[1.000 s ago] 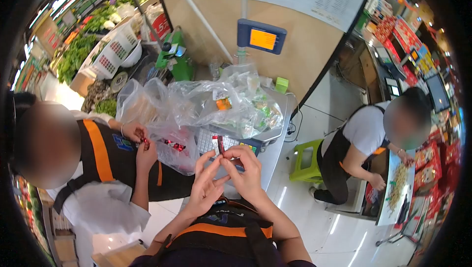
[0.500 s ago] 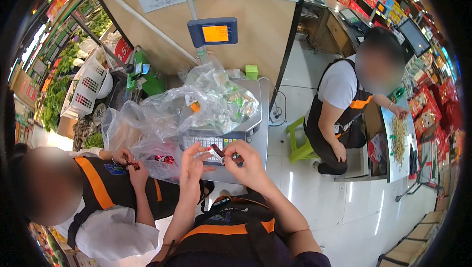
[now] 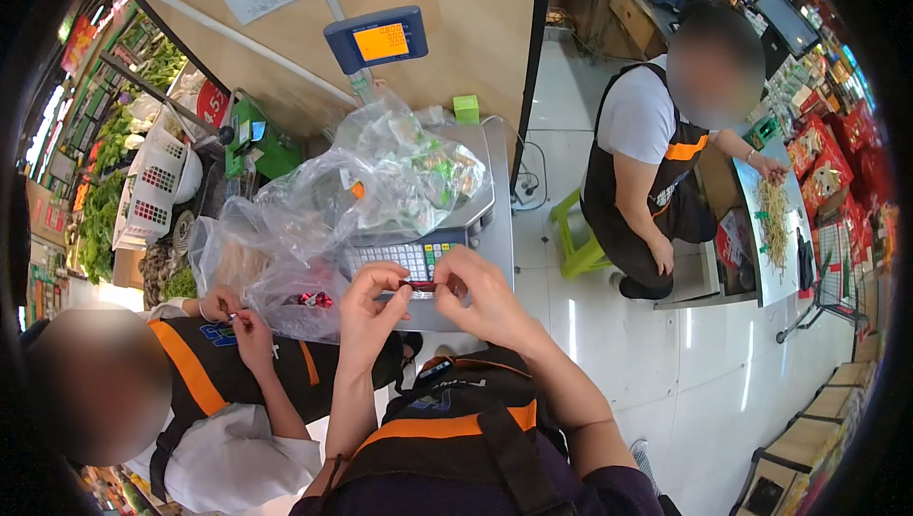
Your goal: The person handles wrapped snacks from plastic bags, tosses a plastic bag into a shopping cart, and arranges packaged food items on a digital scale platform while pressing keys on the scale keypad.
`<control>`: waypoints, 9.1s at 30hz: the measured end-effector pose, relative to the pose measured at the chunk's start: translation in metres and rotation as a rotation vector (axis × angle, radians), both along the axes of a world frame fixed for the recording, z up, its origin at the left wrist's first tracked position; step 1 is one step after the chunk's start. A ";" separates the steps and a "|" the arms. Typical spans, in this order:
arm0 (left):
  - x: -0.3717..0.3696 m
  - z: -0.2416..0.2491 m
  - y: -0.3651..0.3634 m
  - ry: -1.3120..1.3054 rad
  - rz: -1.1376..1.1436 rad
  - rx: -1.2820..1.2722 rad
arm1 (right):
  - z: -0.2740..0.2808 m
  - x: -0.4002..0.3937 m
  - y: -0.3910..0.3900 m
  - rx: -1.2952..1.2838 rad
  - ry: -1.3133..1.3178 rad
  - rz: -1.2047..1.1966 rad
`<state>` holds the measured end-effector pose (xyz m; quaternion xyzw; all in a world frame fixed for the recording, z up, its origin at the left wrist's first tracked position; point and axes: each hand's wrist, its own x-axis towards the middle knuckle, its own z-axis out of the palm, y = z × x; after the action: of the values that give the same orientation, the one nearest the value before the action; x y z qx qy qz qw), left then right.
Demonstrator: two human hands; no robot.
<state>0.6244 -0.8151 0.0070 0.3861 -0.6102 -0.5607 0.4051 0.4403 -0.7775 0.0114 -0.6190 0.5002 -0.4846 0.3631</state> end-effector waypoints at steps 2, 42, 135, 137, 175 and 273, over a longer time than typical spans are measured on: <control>-0.002 0.000 0.002 0.070 0.013 0.035 | 0.001 -0.001 0.001 0.004 -0.004 -0.016; -0.004 -0.028 0.040 -0.141 -0.241 0.083 | -0.215 -0.211 0.034 -0.131 -1.358 -1.339; 0.005 -0.024 0.021 0.493 -0.162 0.703 | -0.010 0.011 -0.014 -0.112 0.046 0.024; 0.003 -0.019 0.021 0.489 -0.136 0.639 | -0.002 0.014 -0.012 -0.004 -0.061 -0.037; -0.024 -0.059 0.046 -0.162 -0.638 0.539 | -0.091 -0.016 0.132 0.102 -0.151 -0.211; -0.182 0.029 -0.009 0.161 -1.282 0.410 | 0.035 -0.023 0.141 0.014 -0.403 -1.028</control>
<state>0.4422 -0.8239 0.0360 -0.0260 -0.5676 -0.8216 -0.0447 0.4175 -0.6366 0.0462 -0.1875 0.6617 -0.7051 0.1726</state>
